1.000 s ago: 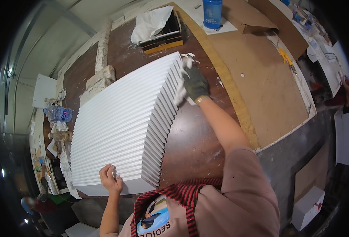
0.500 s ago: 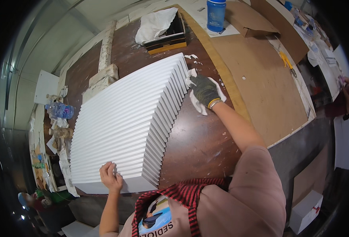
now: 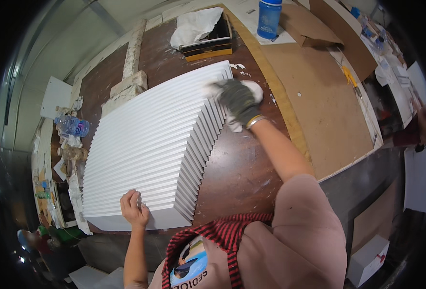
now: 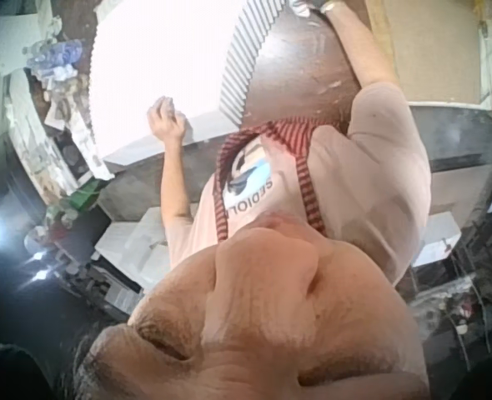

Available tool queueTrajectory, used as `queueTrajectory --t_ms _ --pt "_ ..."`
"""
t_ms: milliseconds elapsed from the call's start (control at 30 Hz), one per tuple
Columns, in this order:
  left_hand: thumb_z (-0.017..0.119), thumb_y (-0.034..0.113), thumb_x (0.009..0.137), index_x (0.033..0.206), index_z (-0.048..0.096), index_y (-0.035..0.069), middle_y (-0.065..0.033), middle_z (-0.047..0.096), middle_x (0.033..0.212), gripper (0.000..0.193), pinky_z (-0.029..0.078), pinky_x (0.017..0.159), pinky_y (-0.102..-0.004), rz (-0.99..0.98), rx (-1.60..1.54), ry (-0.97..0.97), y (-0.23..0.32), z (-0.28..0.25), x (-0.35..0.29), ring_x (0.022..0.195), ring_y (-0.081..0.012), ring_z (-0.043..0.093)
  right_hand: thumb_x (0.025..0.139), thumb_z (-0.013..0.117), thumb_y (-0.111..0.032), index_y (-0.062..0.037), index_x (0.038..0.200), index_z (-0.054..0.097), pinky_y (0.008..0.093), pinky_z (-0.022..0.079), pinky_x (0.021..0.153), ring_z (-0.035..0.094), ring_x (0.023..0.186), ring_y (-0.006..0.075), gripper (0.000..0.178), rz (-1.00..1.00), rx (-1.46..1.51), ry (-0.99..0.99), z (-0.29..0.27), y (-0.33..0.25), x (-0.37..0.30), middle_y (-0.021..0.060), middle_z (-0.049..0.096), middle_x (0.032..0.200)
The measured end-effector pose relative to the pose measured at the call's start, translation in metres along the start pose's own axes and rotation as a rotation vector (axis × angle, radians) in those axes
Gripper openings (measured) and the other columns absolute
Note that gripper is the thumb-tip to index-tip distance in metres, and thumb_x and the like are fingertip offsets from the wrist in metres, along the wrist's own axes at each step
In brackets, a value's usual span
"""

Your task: The person wipes the edges and surfaces of stacked white corrugated panels with a cloth. They rotate the stack, lift and reposition it, and continue wiping different sides. The person also briefly handles a small white cylindrical object and a bottle before resuming wiping.

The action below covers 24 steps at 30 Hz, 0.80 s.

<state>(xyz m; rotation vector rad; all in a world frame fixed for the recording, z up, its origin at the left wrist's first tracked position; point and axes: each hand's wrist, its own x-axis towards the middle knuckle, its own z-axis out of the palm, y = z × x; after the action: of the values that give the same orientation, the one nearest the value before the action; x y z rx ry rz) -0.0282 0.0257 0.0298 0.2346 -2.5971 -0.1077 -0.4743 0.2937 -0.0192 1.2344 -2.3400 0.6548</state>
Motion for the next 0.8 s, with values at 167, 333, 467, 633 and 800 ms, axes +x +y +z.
queueTrajectory --t_ms 167,333,467,633,800 --pt "0.058 0.022 0.075 0.110 0.066 0.005 -0.0147 0.064 0.114 0.040 0.050 0.090 -0.0499 -0.003 0.011 0.000 -0.001 -0.001 -0.001 0.101 -0.0391 0.061 0.102 0.053 -0.016 -0.0018 0.111 0.068 0.0338 0.054 0.082 0.065 0.093 0.0207 0.023 0.993 1.282 0.599 -0.063 0.080 -0.018 0.0082 0.069 0.104" --pt "0.059 0.022 0.074 0.110 0.067 0.005 -0.0144 0.064 0.114 0.040 0.050 0.089 -0.0494 0.018 0.002 0.003 0.001 -0.002 0.001 0.102 -0.0383 0.061 0.098 0.052 -0.008 -0.0012 0.128 0.062 0.0389 0.049 0.102 0.063 0.114 0.0273 0.032 0.643 0.897 0.291 -0.087 0.050 -0.024 0.0131 0.068 0.122" --pt "0.058 0.022 0.076 0.110 0.067 0.006 -0.0144 0.064 0.114 0.040 0.050 0.088 -0.0477 -0.020 -0.021 -0.007 0.004 -0.003 0.000 0.102 -0.0378 0.061 0.089 0.058 -0.003 -0.0042 0.115 0.071 0.0381 0.050 0.099 0.065 0.112 0.0296 0.029 0.212 0.271 0.087 -0.122 0.027 -0.032 0.0169 0.070 0.118" --pt "0.058 0.022 0.076 0.110 0.068 0.006 -0.0143 0.064 0.114 0.039 0.051 0.087 -0.0471 -0.016 0.005 0.001 0.003 -0.002 0.000 0.101 -0.0377 0.061 0.094 0.057 -0.004 -0.0009 0.115 0.069 0.0365 0.052 0.095 0.067 0.104 0.0255 0.024 0.179 0.792 0.204 -0.176 0.038 -0.034 0.0120 0.071 0.115" --pt "0.058 0.020 0.076 0.110 0.067 0.006 -0.0140 0.064 0.115 0.039 0.051 0.086 -0.0468 0.016 -0.007 0.017 0.002 -0.001 0.000 0.101 -0.0369 0.061 0.098 0.054 -0.009 0.0019 0.129 0.060 0.0398 0.049 0.101 0.063 0.112 0.0320 0.033 0.044 0.218 0.216 -0.170 0.067 -0.053 0.0166 0.065 0.127"
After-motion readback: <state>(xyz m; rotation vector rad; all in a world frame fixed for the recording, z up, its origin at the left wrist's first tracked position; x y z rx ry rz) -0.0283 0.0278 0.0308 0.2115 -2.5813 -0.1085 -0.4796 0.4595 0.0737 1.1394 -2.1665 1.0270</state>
